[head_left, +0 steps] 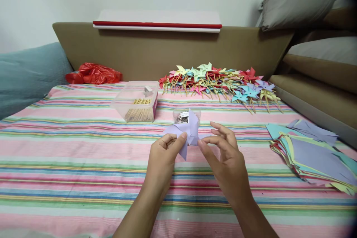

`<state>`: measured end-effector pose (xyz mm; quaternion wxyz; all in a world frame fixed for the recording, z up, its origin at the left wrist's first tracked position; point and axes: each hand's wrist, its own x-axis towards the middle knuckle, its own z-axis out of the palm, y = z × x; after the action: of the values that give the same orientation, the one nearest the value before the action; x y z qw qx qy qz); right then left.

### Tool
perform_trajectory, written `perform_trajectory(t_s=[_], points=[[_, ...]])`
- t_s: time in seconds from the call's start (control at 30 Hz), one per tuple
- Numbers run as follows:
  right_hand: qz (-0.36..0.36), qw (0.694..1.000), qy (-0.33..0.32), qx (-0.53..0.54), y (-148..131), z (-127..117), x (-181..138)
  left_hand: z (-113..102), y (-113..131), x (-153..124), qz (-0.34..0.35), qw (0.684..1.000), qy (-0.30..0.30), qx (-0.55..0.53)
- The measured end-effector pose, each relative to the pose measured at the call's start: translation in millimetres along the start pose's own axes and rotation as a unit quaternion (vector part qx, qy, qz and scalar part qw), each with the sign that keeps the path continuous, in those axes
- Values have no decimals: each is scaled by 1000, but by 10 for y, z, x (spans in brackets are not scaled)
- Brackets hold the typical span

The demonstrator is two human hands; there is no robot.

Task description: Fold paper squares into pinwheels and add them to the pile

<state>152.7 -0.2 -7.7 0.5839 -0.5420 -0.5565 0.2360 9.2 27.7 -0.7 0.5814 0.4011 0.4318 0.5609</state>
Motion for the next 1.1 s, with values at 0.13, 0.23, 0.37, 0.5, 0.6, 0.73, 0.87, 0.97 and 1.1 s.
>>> perform_trajectory(t_s=[0.13, 0.23, 0.37, 0.5, 0.6, 0.73, 0.87, 0.97, 1.1], points=[[53, 997, 4, 49, 56, 43, 8, 25, 0, -35, 6, 1000, -12, 19], [67, 996, 7, 66, 90, 59, 19, 46, 8, -55, 4, 999, -19, 29], [72, 995, 11, 66, 94, 67, 20, 69, 18, -56, 1, 999, -20, 35], [76, 995, 20, 62, 82, 86, 24, 86, 23, -65, -5, 999, -18, 39], [79, 994, 31, 67, 77, 104, 24, 101, 15, -75, -8, 999, -16, 37], [77, 994, 40, 70, 71, 121, 5, 116, 2, -76, -8, 999, -19, 25], [72, 994, 49, 71, 61, 136, -11, 113, -4, -74, -9, 1000, -21, 14], [67, 994, 54, 73, 51, 144, -13, 105, -6, -77, -8, 1000, -23, 11], [70, 994, 53, 66, 43, 143, -22, 95, -4, -84, -5, 999, -28, 16]])
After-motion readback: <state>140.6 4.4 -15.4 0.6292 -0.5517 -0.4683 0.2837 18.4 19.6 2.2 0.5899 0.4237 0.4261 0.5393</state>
